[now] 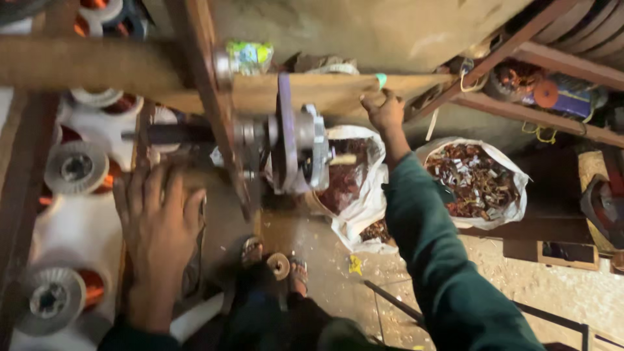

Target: The person measures a wooden handle with a tape measure, then manually rotates a crank on a wire-winding machine to wind copper wire onto a bobbin.

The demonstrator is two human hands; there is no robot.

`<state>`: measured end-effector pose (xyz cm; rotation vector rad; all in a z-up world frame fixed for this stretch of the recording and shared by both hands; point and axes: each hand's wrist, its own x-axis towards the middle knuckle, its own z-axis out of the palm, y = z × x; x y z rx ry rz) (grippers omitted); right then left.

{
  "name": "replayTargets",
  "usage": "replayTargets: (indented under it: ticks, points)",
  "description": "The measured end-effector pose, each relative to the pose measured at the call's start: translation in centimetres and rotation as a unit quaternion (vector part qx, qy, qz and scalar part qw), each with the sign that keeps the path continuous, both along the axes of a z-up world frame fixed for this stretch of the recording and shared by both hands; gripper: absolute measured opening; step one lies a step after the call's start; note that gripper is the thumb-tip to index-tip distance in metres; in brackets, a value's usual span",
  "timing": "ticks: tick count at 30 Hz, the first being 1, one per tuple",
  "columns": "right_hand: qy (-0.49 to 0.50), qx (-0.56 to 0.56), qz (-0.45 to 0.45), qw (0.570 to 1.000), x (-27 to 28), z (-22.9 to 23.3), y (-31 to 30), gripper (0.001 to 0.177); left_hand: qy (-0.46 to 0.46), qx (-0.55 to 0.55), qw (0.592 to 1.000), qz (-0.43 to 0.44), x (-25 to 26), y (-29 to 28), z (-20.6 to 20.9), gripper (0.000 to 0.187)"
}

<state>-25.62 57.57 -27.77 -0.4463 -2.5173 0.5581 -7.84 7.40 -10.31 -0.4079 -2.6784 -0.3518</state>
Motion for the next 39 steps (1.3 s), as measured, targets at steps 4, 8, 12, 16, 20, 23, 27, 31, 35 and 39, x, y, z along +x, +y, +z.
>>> replayTargets:
  ticks: [4, 8, 12, 16, 20, 23, 27, 31, 35, 39]
  points:
    - [0.029, -0.189, 0.046, 0.98, 5.1, 2.6, -2.6, 0.027, 0.003, -0.003, 1.0, 0.002, 1.6, -0.3, 0.5, 0.052]
    - [0.132, -0.171, 0.032, 0.976, 20.9, 14.0, -11.2, 0.017, 0.082, 0.294, 0.919, -0.251, 4.5, 4.7, 4.7, 0.01]
    - [0.044, -0.239, -0.004, 0.97, 35.8, 22.1, -23.5, 0.024, -0.383, 0.509, 0.69, -0.345, 6.0, 10.8, 7.2, 0.036]
    - [-0.011, -0.26, 0.089, 0.961, 40.8, 24.2, -30.2, 0.011, -0.615, 0.679, 0.344, -0.207, 3.3, 15.1, 8.5, 0.043]
    - [-0.062, -0.31, 0.09, 0.944, 42.6, 21.7, -32.5, 0.025, -0.536, 0.697, 0.366, -0.306, 2.5, 14.3, 10.6, 0.042]
    - [-0.086, -0.33, 0.055, 0.939, 44.0, 18.9, -33.0, 0.041, -0.526, 0.673, 0.36, -0.375, 3.0, 11.8, 12.0, 0.042]
    - [-0.115, -0.364, 0.019, 0.924, 46.1, 16.5, -33.3, 0.062, -0.621, 0.607, 0.333, -0.368, 4.8, 7.8, 12.7, 0.043]
    - [-0.07, -0.554, 0.067, 0.827, 48.1, 16.2, -33.2, 0.079, -0.659, 0.566, 0.323, -0.377, 7.2, 5.3, 12.7, 0.04]
    - [-0.099, -0.615, 0.178, 0.762, 48.2, 15.3, -32.7, 0.052, -0.651, 0.547, 0.376, -0.368, 7.4, 2.9, 13.9, 0.038]
    - [-0.113, -0.533, 0.032, 0.838, 48.2, 9.3, -33.0, 0.021, -0.554, 0.575, 0.441, -0.409, 5.8, 1.6, 14.7, 0.036]
